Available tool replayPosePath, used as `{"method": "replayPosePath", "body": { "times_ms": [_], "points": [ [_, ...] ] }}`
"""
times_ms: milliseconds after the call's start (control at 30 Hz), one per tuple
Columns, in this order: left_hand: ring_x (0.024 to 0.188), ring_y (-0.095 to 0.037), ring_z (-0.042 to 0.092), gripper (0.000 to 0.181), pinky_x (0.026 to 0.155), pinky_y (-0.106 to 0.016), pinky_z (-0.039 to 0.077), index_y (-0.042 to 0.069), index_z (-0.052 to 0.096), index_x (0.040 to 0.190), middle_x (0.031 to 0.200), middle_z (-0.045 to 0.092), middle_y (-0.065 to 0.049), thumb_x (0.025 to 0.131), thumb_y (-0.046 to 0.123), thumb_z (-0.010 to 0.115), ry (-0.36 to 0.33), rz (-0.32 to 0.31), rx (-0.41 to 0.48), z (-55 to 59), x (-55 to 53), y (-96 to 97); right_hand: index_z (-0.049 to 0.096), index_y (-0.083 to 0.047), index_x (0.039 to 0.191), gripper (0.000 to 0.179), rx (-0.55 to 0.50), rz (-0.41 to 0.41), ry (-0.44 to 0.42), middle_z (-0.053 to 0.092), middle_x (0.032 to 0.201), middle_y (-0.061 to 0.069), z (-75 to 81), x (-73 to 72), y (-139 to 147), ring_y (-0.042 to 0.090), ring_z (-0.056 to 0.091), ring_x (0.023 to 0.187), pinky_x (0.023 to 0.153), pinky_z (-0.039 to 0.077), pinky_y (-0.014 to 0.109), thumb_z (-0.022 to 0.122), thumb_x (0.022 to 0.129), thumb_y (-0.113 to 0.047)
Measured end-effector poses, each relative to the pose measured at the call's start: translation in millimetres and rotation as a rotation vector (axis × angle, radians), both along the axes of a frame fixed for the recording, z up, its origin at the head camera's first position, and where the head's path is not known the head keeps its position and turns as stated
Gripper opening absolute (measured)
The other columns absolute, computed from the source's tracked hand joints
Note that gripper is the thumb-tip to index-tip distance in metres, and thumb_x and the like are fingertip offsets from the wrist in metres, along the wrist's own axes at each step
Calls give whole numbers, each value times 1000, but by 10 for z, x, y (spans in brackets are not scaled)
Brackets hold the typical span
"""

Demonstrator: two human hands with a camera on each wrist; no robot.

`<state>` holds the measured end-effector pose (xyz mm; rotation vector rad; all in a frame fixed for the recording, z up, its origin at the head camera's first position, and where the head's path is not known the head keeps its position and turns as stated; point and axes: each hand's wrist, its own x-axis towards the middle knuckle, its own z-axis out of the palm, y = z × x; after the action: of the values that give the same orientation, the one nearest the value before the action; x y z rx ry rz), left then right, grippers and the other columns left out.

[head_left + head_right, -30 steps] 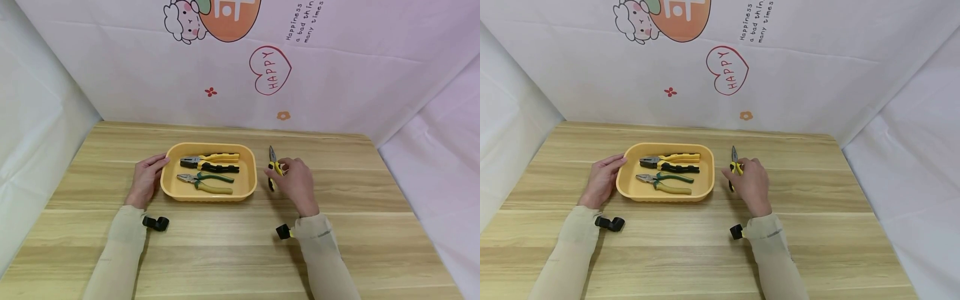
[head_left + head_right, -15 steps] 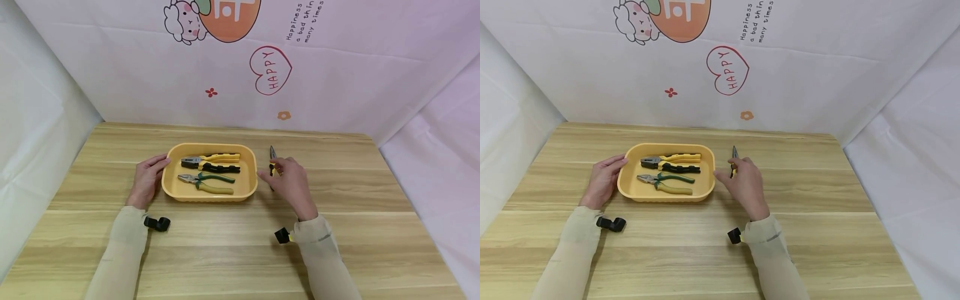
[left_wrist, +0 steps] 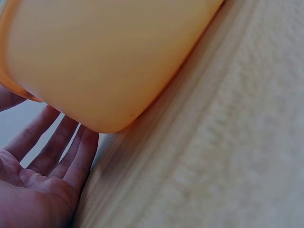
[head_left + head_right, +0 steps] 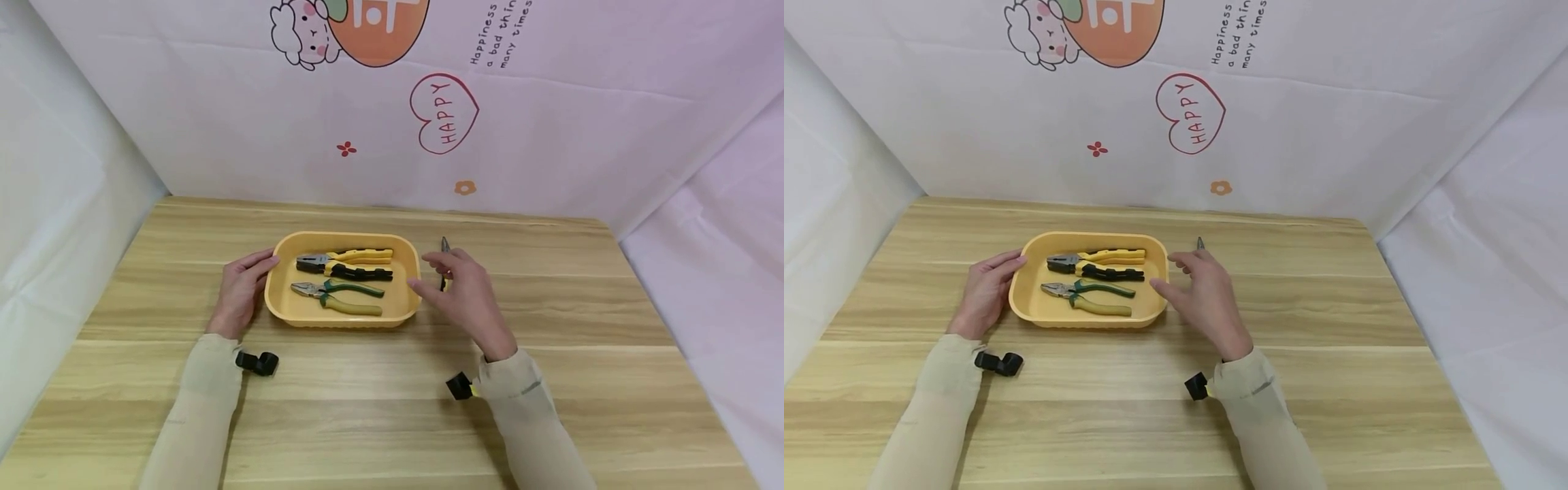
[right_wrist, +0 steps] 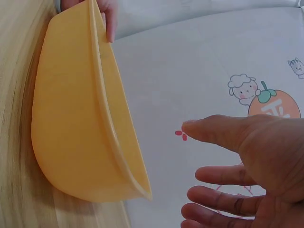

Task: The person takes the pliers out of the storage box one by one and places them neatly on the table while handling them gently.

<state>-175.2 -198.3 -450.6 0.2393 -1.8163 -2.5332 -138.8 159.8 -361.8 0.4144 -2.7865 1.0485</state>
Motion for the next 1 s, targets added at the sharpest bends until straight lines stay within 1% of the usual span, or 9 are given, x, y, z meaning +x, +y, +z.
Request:
{"method": "replayPosePath", "body": {
  "times_ms": [100, 200, 300, 500, 633, 800, 1000],
  "points": [
    [95, -10, 72, 52, 84, -22, 58, -18, 51, 137, 109, 72, -2, 97, 9, 70, 1, 5, -5, 8, 1, -3, 71, -3, 123, 49, -2, 35, -33, 65, 111, 11, 32, -16, -54, 33, 65, 100, 86, 57, 45, 85, 85, -30],
    [95, -10, 72, 54, 85, -22, 58, -19, 49, 138, 110, 71, -3, 97, 10, 70, -1, -1, -4, 6, 3, -3, 71, -3, 124, 50, -2, 73, -61, 65, 113, 10, 37, -35, -119, 34, 64, 102, 87, 56, 46, 85, 86, -32],
    [95, -11, 72, 54, 85, -22, 58, -18, 50, 138, 110, 71, -4, 97, 10, 71, -4, -2, -5, -2, 1, -4, 70, -4, 125, 50, 8, 108, -81, 64, 114, 8, 8, -58, -192, 34, 63, 104, 89, 56, 44, 84, 86, -32],
    [94, -10, 72, 44, 84, -22, 58, -12, 60, 132, 108, 72, -3, 96, 10, 72, 0, -1, 8, -3, -1, -5, 68, -4, 130, 55, 55, 182, -109, 64, 118, 10, -71, -114, -377, 31, 61, 107, 86, 55, 42, 84, 87, -35],
    [95, -11, 72, 47, 85, -22, 58, -14, 57, 134, 109, 72, -3, 96, 10, 72, -2, -6, 18, -2, 6, -11, 68, -6, 131, 56, 121, 223, -135, 63, 121, 10, -145, -171, -518, 30, 62, 109, 85, 56, 42, 83, 87, -37],
    [97, -12, 72, 55, 85, -22, 58, -18, 50, 138, 110, 72, -4, 96, 10, 72, -4, -10, 28, -1, 8, -7, 67, -8, 132, 57, 174, 242, -152, 63, 123, 8, -238, -222, -630, 26, 63, 110, 89, 56, 40, 83, 87, -39],
    [97, -11, 72, 54, 85, -21, 58, -17, 50, 138, 111, 71, -3, 96, 10, 72, -7, -9, 16, 6, 0, -7, 68, -10, 131, 57, 186, 251, -155, 65, 122, 6, -324, -266, -698, 21, 61, 111, 94, 53, 38, 83, 86, -40]
  ]
}}
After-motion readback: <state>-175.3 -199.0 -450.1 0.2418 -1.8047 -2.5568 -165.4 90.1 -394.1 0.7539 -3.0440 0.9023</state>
